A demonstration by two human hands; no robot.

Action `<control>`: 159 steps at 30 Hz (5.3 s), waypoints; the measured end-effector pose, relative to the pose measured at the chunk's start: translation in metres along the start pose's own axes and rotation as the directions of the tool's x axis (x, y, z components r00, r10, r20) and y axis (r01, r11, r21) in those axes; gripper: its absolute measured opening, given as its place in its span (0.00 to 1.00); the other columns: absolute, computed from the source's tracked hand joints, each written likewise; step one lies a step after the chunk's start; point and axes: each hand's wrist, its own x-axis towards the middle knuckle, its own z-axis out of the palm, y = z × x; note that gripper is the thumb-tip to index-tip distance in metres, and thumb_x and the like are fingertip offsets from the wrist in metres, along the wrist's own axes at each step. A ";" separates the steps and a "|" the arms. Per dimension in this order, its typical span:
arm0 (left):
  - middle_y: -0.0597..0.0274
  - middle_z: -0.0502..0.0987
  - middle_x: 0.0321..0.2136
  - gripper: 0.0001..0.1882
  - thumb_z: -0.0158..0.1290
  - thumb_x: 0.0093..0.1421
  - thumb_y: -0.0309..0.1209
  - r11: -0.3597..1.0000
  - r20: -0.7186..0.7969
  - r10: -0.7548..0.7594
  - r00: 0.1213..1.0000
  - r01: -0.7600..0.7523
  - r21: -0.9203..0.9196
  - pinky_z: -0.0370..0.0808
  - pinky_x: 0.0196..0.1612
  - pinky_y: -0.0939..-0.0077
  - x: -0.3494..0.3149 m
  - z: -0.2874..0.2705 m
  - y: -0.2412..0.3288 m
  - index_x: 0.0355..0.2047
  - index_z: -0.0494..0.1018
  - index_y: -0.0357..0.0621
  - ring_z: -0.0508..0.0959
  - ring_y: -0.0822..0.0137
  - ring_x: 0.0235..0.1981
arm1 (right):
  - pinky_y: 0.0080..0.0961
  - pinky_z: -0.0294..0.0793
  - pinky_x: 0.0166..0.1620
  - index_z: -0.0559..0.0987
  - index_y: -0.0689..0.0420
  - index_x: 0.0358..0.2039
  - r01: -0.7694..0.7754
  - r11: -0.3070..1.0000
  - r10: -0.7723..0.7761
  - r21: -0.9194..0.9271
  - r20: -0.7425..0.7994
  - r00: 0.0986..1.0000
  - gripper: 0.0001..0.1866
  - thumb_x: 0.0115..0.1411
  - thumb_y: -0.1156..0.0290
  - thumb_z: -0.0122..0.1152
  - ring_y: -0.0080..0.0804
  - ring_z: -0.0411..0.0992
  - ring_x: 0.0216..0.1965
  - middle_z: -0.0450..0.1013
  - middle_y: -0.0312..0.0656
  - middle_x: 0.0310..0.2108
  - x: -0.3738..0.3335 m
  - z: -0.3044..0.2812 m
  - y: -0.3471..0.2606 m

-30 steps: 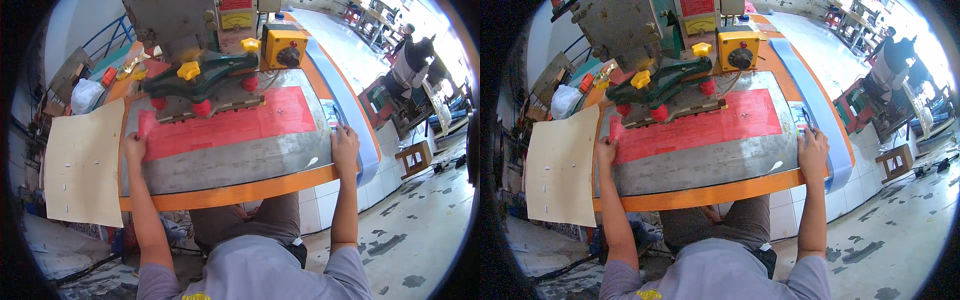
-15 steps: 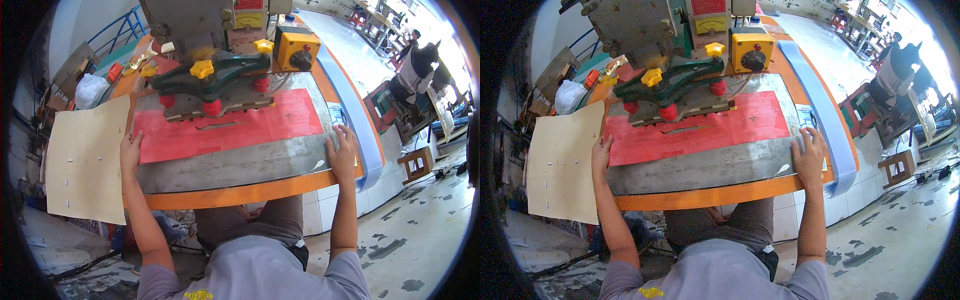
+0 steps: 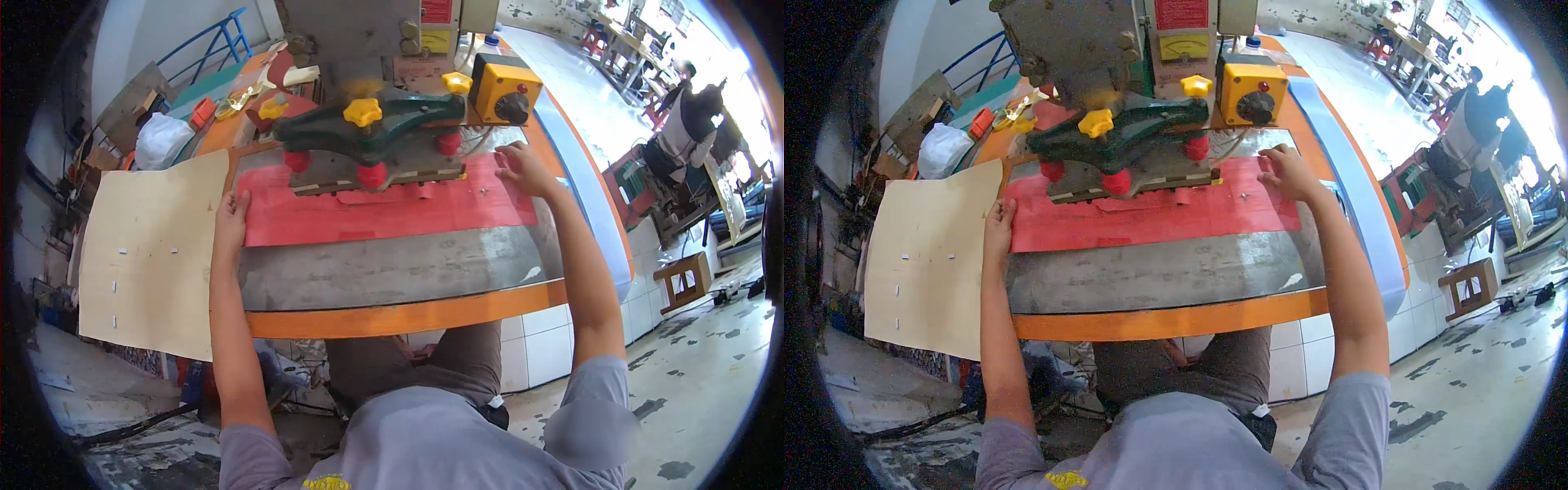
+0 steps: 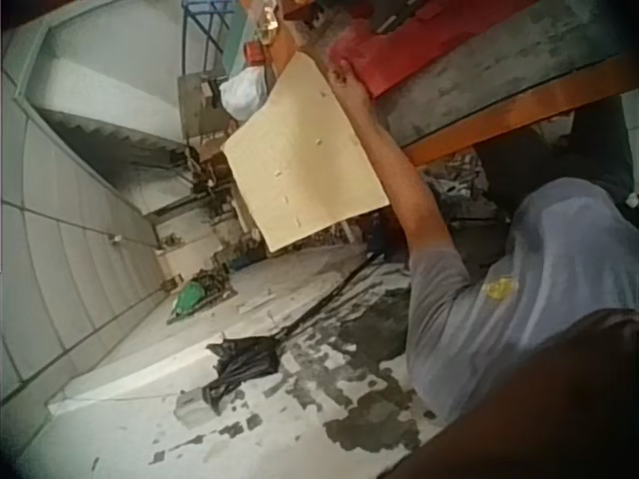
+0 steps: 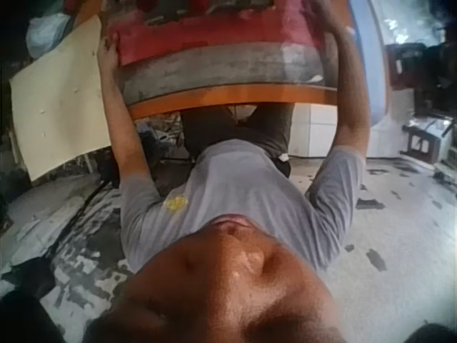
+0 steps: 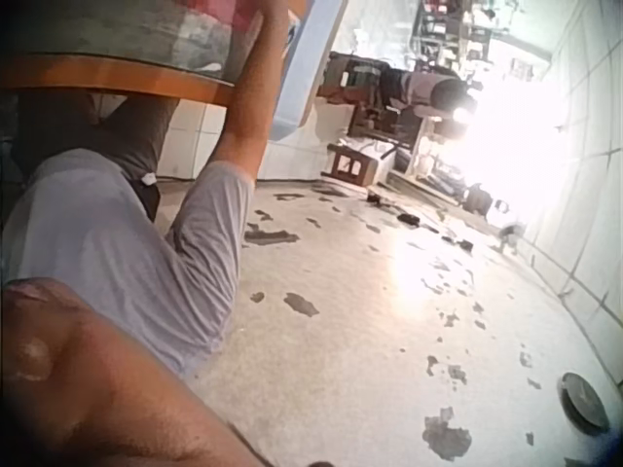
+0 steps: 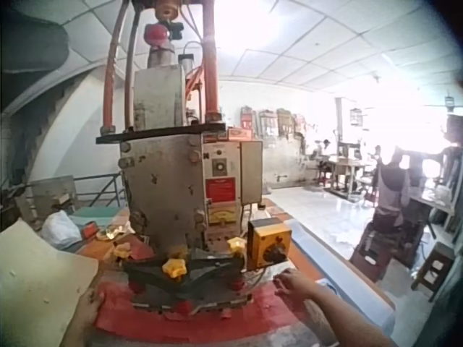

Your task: The person marks a decal with a marker, aligns it on a red sheet, and uses a heat press machine by pulling a lever. They then remove the sheet and pick up a plastic film from the floor.

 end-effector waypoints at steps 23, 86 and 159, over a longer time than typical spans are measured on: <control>0.61 0.83 0.43 0.18 0.57 0.72 0.43 0.966 -0.007 -0.102 0.995 0.098 -0.240 0.79 0.46 0.76 0.004 0.002 -0.012 0.50 0.75 0.40 0.82 0.73 0.42 | 0.17 0.74 0.36 0.83 0.63 0.48 -0.406 0.693 0.384 0.596 0.172 0.907 0.15 0.69 0.64 0.66 0.15 0.74 0.33 0.79 0.33 0.35 -0.052 -0.039 -0.024; 0.56 0.77 0.34 0.30 0.47 0.72 0.43 0.600 -0.005 0.792 0.611 -0.775 0.199 0.75 0.46 0.63 -0.212 -0.023 0.105 0.65 0.67 0.31 0.76 0.63 0.34 | 0.40 0.70 0.56 0.81 0.58 0.49 -0.191 0.941 0.322 0.280 -0.565 0.759 0.14 0.62 0.76 0.66 0.42 0.79 0.48 0.82 0.41 0.43 -0.252 0.062 -0.195; 0.46 0.64 0.66 0.47 0.63 0.52 0.63 0.395 0.700 0.070 0.710 -0.664 0.635 0.59 0.65 0.36 -0.244 0.113 0.046 0.64 0.64 0.49 0.63 0.38 0.65 | 0.38 0.34 0.77 0.75 0.36 0.68 -0.122 0.989 0.144 0.079 -0.409 0.901 0.27 0.68 0.55 0.55 0.21 0.60 0.70 0.68 0.23 0.69 -0.292 0.098 -0.182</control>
